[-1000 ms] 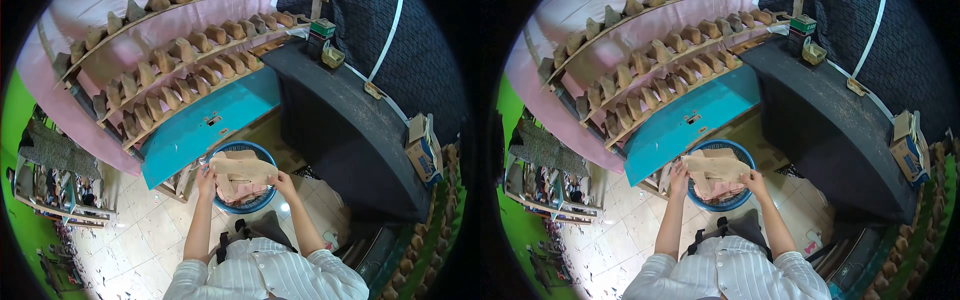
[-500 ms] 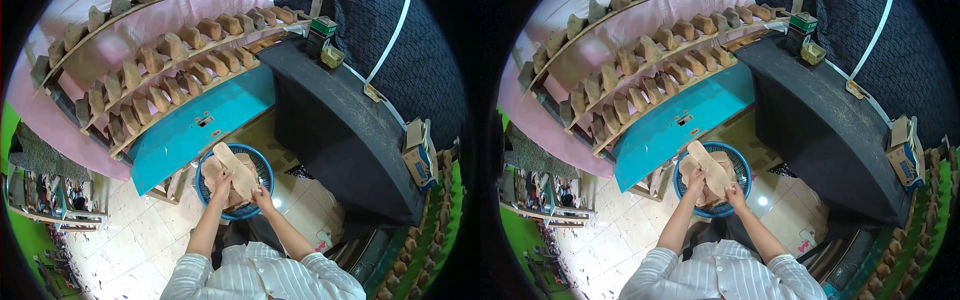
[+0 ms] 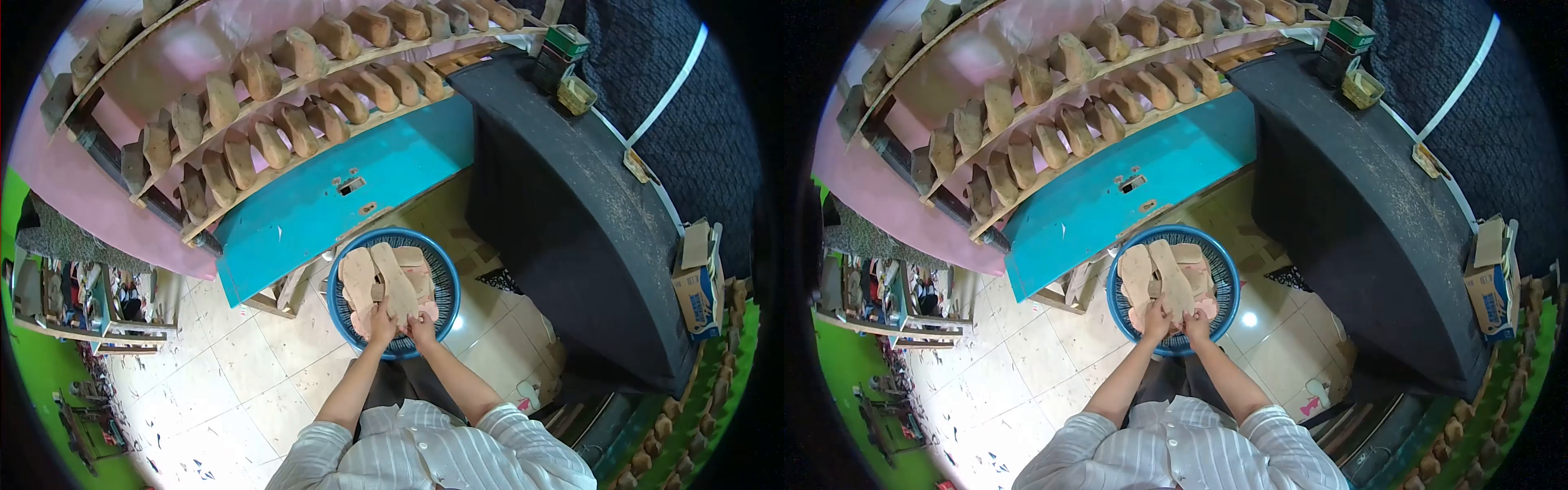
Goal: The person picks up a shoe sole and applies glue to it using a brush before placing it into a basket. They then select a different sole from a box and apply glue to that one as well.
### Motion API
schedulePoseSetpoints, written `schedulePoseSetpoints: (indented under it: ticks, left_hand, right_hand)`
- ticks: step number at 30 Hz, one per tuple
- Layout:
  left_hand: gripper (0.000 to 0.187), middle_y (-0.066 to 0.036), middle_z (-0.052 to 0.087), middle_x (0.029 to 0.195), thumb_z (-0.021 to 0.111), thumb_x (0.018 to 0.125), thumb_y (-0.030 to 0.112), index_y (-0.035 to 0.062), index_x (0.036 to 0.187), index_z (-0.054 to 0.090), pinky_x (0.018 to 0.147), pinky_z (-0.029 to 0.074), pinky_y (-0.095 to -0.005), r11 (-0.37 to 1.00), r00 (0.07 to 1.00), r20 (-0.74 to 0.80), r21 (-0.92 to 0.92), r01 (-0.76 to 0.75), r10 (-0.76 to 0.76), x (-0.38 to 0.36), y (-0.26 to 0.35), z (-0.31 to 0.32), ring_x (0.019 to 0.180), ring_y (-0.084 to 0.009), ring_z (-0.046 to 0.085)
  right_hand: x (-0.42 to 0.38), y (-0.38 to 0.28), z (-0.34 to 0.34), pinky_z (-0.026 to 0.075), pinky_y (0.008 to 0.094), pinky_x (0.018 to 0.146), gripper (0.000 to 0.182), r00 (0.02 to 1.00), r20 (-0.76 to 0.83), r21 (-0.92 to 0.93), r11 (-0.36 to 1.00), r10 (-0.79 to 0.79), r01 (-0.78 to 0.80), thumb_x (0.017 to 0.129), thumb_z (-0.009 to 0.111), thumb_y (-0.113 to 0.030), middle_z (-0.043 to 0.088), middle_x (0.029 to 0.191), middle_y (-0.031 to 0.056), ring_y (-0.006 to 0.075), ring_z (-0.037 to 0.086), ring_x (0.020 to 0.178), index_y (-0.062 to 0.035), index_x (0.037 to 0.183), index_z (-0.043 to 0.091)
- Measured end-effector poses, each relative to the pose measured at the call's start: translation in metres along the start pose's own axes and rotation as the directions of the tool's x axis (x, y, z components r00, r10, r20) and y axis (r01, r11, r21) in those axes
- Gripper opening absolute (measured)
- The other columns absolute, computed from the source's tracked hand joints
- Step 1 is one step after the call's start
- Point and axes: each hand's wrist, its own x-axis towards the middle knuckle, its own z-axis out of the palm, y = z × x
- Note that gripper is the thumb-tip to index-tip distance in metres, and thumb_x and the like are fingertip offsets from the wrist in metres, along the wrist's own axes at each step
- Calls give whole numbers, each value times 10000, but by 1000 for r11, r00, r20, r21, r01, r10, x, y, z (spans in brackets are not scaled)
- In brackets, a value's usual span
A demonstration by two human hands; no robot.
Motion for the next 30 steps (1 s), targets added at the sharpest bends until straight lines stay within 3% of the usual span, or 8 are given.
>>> schedulePoseSetpoints:
  ticks: [3,8,12,14,17,22,29,30]
  left_hand:
    - [624,-215,452,1142,649,681,-19,56,1271,462,933,401,-393,993,993,-24,30,-114,115,-5,-2,0,1061,-386,468]
    - [608,-207,432,1168,650,675,-11,63,1254,480,938,396,-380,994,996,23,66,-91,90,-5,-9,-3,1092,-364,449]
    - [579,-203,436,1179,653,682,17,62,1237,497,943,397,-375,986,992,26,114,-124,122,-6,-18,-2,1101,-358,452]
    - [569,-202,440,1176,653,682,23,61,1229,504,936,403,-377,982,990,23,125,-140,139,-7,-19,-3,1090,-359,461]
    - [551,-200,446,1170,657,684,32,56,1216,516,912,421,-379,967,979,-1,155,-202,205,-6,-27,0,1051,-353,489]
    - [504,-191,459,1141,664,702,46,62,1191,539,858,454,-368,976,979,10,77,-203,202,-14,-13,-10,971,-324,529]
    - [156,-123,559,929,674,740,80,54,890,643,625,511,-286,942,935,-113,40,-334,336,-26,31,-38,720,-208,602]
    - [142,-115,564,894,671,733,72,54,869,634,614,503,-284,949,939,-137,18,-316,315,-29,39,-44,698,-206,598]
  right_hand:
    - [7,8,-3,565,284,603,180,1000,-20,-36,999,8,-9,884,550,-99,582,872,85,162,601,685,-15,1024,474]
    - [16,17,-9,532,245,558,134,997,-27,-331,942,-74,61,863,590,-117,604,748,86,165,606,608,6,909,565]
    - [6,11,-10,476,252,530,216,985,-46,-473,872,-165,124,816,637,-166,609,642,52,133,609,557,18,926,606]
    - [-5,2,-9,491,273,576,287,965,-15,-687,703,-262,180,784,674,-215,639,667,62,140,625,582,21,936,614]
    - [-1,10,-14,507,290,591,344,916,-23,-762,600,-401,244,753,702,-266,655,694,58,125,634,600,-1,958,622]
    - [3,17,-22,501,264,570,255,894,-47,-724,632,-446,277,774,680,-191,653,711,72,130,634,615,-2,936,620]
    - [-19,-14,-32,488,241,545,139,854,58,-575,682,-517,451,833,591,-95,623,731,43,100,594,608,13,920,594]
    - [-23,-22,-36,479,230,563,111,867,64,-420,775,-494,472,851,557,-95,617,764,39,96,589,648,-3,909,580]
